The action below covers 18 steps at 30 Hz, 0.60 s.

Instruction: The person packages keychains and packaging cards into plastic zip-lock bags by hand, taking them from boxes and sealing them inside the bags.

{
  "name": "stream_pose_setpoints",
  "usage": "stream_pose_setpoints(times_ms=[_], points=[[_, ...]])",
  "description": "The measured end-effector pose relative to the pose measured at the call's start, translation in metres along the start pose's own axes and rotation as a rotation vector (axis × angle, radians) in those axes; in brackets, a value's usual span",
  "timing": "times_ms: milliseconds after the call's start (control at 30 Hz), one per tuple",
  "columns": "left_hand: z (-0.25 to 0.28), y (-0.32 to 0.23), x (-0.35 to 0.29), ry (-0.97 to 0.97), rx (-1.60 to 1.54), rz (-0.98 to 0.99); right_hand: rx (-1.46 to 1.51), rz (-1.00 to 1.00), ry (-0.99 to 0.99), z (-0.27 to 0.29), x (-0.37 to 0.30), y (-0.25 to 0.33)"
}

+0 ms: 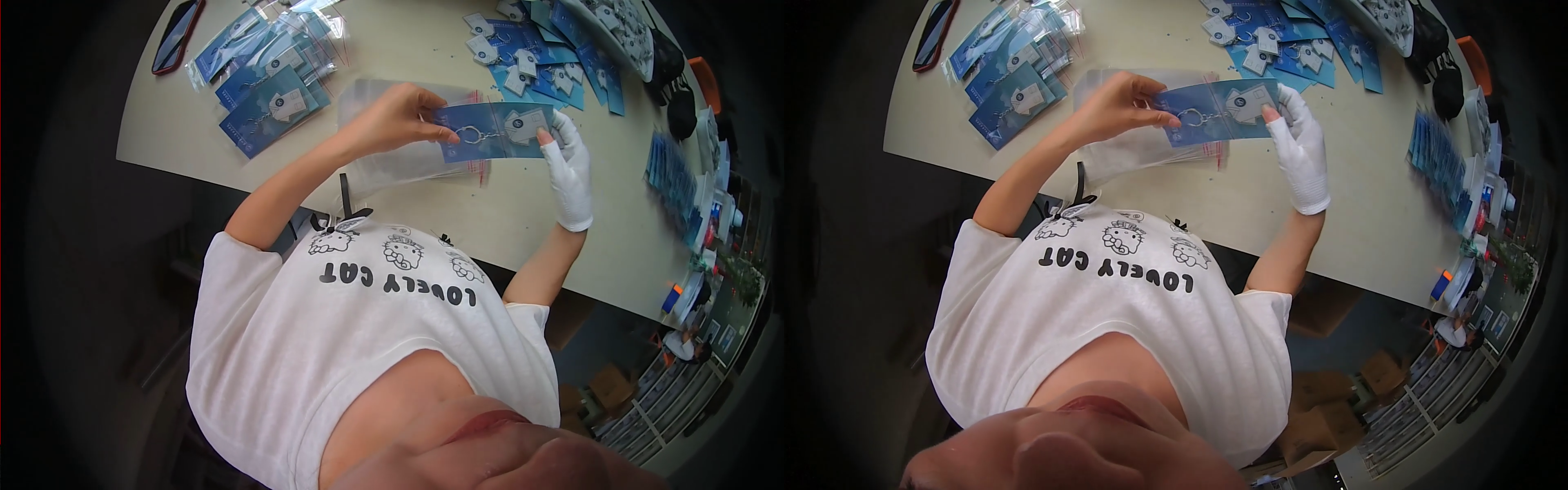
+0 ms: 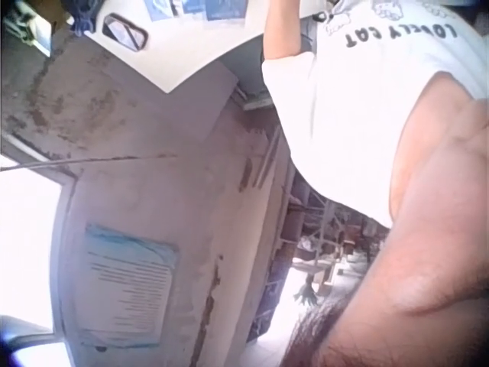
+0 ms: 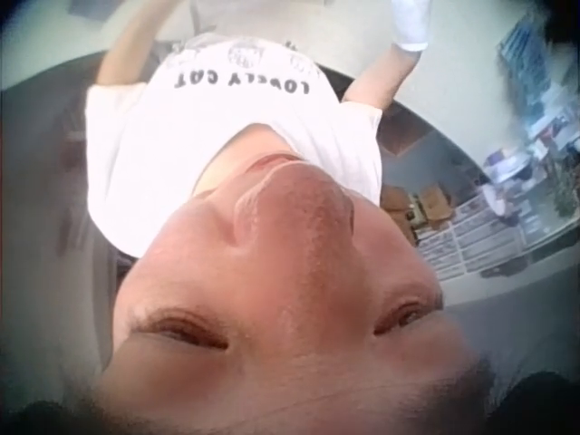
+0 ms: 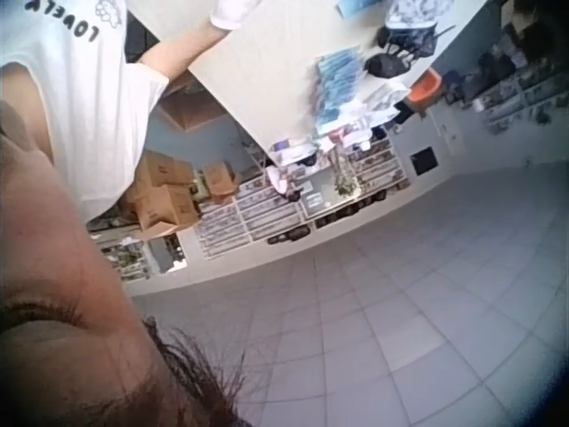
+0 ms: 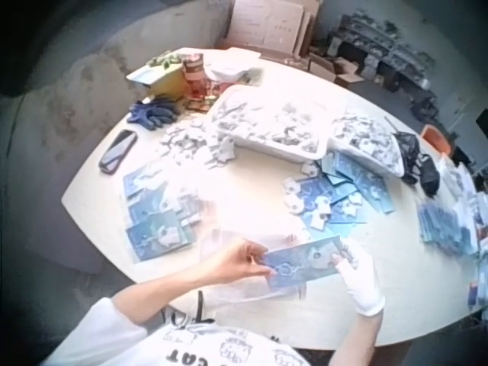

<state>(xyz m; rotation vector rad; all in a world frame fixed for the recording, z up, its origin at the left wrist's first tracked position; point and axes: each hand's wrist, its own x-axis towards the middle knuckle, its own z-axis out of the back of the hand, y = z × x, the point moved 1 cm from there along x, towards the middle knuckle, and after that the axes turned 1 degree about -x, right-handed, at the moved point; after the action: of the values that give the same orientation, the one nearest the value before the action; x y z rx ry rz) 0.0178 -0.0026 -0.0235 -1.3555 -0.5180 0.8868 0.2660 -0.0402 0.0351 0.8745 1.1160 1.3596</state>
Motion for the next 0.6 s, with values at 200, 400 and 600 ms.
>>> stream_pose_setpoints(times_ms=[200,400,600], points=[[0.004,0.001,-0.001,-0.002,0.107,0.017,0.162,-0.047,-0.134,-0.025,-0.011,-0.014],[0.003,0.017,-0.002,0.122,-0.062,0.106,0.196,-0.019,-0.112,-0.055,-0.017,-0.027],[-0.005,-0.001,0.005,0.121,0.087,0.142,-0.083,0.109,-0.16,-0.07,-0.028,-0.022]])
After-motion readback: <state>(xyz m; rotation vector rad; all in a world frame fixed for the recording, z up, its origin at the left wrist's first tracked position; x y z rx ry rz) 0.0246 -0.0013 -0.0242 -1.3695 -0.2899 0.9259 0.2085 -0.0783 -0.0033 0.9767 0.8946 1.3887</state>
